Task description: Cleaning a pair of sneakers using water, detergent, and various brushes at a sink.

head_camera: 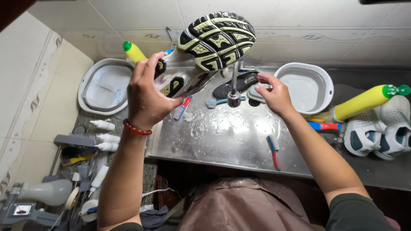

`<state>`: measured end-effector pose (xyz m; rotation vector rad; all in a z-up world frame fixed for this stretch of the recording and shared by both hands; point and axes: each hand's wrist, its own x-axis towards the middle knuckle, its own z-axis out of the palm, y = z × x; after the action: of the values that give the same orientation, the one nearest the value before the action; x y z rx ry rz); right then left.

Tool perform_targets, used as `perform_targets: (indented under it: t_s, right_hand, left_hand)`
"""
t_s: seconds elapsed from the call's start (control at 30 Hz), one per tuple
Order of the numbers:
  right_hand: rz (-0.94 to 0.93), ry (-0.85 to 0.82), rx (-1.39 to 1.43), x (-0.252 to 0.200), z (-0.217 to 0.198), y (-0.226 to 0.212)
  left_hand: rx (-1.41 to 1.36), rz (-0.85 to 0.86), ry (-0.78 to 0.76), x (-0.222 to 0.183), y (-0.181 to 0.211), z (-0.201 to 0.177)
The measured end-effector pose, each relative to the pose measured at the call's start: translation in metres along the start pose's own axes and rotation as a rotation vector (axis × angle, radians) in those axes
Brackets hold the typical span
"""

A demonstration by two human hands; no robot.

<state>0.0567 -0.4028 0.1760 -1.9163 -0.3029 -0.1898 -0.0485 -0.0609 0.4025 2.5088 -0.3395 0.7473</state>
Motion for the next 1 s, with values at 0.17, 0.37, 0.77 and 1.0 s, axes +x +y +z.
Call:
perform_targets:
  t_s: [0.17,0.37,0.77,1.0]
  right_hand:
    - [0.159,-0.027,0.069,-0.062,0.004,0.041]
    - [0.281,-0.262,-0.153,-0.134,0.017,0.068]
    - [-0.363,0.199,-0.429,-0.070,0.001,0.077]
    - [-0.472,0.298,-0.560,0.003,-0.039,0.049]
  left_hand:
    - [-0.103,0.065,-0.117,-0.035,0.010,0.041]
    - [-0.162,-0.004,-0.287,-0.121,0.019,0.144]
    - [-0.156,-0.006,-0.305,-0.055,0.064,0.142]
    - [-0.074,0.118,-0.234,0.015,0.086,0.107]
